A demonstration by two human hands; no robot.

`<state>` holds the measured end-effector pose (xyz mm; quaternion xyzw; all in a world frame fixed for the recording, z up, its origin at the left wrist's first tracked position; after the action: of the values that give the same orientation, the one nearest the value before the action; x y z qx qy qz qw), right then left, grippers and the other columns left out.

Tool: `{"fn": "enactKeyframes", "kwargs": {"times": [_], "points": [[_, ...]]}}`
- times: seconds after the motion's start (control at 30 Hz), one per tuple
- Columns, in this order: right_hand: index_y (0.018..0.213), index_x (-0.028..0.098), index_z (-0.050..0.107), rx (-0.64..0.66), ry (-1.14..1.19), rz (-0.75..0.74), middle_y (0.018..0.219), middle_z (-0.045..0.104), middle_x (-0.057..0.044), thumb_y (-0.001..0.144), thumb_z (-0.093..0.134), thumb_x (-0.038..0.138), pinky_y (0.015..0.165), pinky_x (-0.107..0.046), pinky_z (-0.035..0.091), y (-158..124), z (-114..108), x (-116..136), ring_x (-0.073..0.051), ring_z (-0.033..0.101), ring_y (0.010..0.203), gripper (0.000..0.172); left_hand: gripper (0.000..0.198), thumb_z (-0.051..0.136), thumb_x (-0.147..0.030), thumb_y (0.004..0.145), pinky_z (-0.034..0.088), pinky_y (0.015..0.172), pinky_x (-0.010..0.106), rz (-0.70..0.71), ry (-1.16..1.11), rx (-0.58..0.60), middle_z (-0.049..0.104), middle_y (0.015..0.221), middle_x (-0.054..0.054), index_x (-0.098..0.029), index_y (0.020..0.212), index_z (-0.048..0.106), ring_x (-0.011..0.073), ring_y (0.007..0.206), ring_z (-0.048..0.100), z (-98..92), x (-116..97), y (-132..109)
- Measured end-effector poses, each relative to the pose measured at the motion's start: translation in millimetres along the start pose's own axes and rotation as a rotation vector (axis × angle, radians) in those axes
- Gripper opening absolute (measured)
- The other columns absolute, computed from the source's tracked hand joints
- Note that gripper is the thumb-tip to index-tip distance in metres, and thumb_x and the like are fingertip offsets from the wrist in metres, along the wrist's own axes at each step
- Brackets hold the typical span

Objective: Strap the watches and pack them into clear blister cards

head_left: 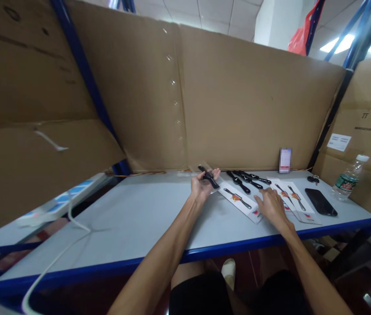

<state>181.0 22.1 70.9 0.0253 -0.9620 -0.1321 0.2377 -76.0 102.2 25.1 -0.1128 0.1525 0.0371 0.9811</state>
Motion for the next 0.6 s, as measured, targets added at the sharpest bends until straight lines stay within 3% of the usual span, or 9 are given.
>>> {"fn": "enactKeyframes", "kwargs": {"times": [0.07,0.17,0.27,0.33,0.5,0.6], "points": [[0.115,0.018,0.070,-0.104,0.025,-0.078,0.122,0.071,-0.017,0.099,0.055,0.033,0.105,-0.042,0.045,-2,-11,27,-0.032,0.060,0.124,0.027,0.024,0.042,-0.007,0.089,0.065,0.087,0.043,-0.001,-0.009,0.005,0.071,0.112,0.028,-0.004,0.102,0.063,0.0320,0.110,0.073,2.1,3,0],[0.111,0.022,0.065,0.014,0.397,-0.098,0.101,0.075,-0.009,0.097,0.059,0.041,0.087,-0.036,0.055,-1,8,61,-0.025,0.071,0.097,0.024,0.021,0.041,-0.008,0.090,0.063,0.090,0.049,-0.012,-0.008,0.026,0.073,0.107,0.023,-0.009,0.096,0.061,0.0321,0.110,0.073,7.4,9,-3],[0.106,0.024,0.054,0.202,0.882,0.085,0.085,0.073,-0.004,0.094,0.064,0.048,0.055,-0.028,0.052,1,45,75,-0.019,0.069,0.066,0.029,0.019,0.040,-0.009,0.091,0.062,0.094,0.049,-0.025,0.025,0.056,0.072,0.109,0.022,-0.012,0.092,0.059,0.0312,0.113,0.073,12.1,15,-8],[0.101,0.024,0.049,0.260,1.156,0.207,0.082,0.072,-0.002,0.093,0.064,0.049,0.048,-0.025,0.048,0,63,77,-0.016,0.066,0.059,0.030,0.017,0.041,-0.009,0.090,0.062,0.093,0.046,-0.024,0.038,0.068,0.072,0.111,0.022,-0.013,0.089,0.057,0.0304,0.113,0.073,13.4,15,-11],[0.093,0.024,0.054,0.427,1.385,0.266,0.079,0.072,-0.003,0.092,0.064,0.045,0.053,-0.027,0.051,0,90,90,-0.017,0.067,0.062,0.023,0.016,0.042,-0.011,0.091,0.062,0.090,0.043,-0.022,0.065,0.107,0.073,0.110,0.020,-0.015,0.088,0.057,0.0294,0.111,0.073,15.5,16,-11],[0.090,0.026,0.052,0.428,1.307,0.123,0.071,0.068,-0.002,0.090,0.064,0.042,0.058,-0.030,0.053,12,95,102,-0.021,0.069,0.069,0.020,0.010,0.049,-0.015,0.090,0.060,0.094,0.047,-0.054,0.144,0.160,0.074,0.112,0.018,-0.016,0.090,0.059,0.0304,0.113,0.072,20.4,24,-15]]}}
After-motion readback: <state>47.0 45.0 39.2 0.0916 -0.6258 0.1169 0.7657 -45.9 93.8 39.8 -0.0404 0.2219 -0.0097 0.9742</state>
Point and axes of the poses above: each hand's wrist, its own y-axis towards the middle knuckle, its own z-axis out of the palm, x = y × z, the point moved 10 cm from there along y, towards the middle knuckle
